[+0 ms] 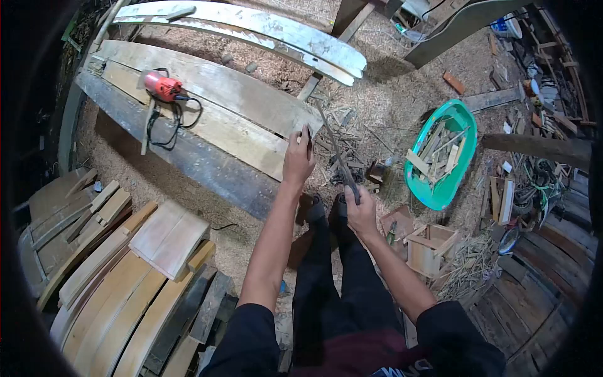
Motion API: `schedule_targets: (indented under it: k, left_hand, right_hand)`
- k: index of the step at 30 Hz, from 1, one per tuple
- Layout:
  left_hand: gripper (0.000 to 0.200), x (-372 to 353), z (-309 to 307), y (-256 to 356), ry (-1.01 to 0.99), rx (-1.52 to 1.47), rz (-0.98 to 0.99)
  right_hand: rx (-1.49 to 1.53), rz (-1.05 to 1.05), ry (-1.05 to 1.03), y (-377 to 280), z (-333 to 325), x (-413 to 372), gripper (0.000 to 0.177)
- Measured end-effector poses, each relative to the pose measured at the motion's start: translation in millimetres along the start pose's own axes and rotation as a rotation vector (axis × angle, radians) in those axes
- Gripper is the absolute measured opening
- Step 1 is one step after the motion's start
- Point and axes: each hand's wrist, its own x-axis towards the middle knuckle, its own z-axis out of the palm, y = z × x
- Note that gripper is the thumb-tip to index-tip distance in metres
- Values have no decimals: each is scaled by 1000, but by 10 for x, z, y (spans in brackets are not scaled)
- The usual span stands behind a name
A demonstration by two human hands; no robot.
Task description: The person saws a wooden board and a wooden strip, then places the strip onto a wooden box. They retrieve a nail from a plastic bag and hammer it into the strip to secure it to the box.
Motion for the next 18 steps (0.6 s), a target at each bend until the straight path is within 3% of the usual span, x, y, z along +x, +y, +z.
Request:
schedule_targets:
  k: [3,4,7,18]
  left_hand:
    - [55,235,347,-276,105,244,142]
    - [49,267,437,-319,95,292,79]
    - [43,284,391,-248,259,364,137]
    - [32,297,439,-302,301,293,81]
  right_hand:
    - [32,-43,22,247,238,411,34]
    - [33,-60,25,350,298,525,36]
    - [59,-46,0,571,420,753,36]
    - [162,-9,-110,600,534,850,35]
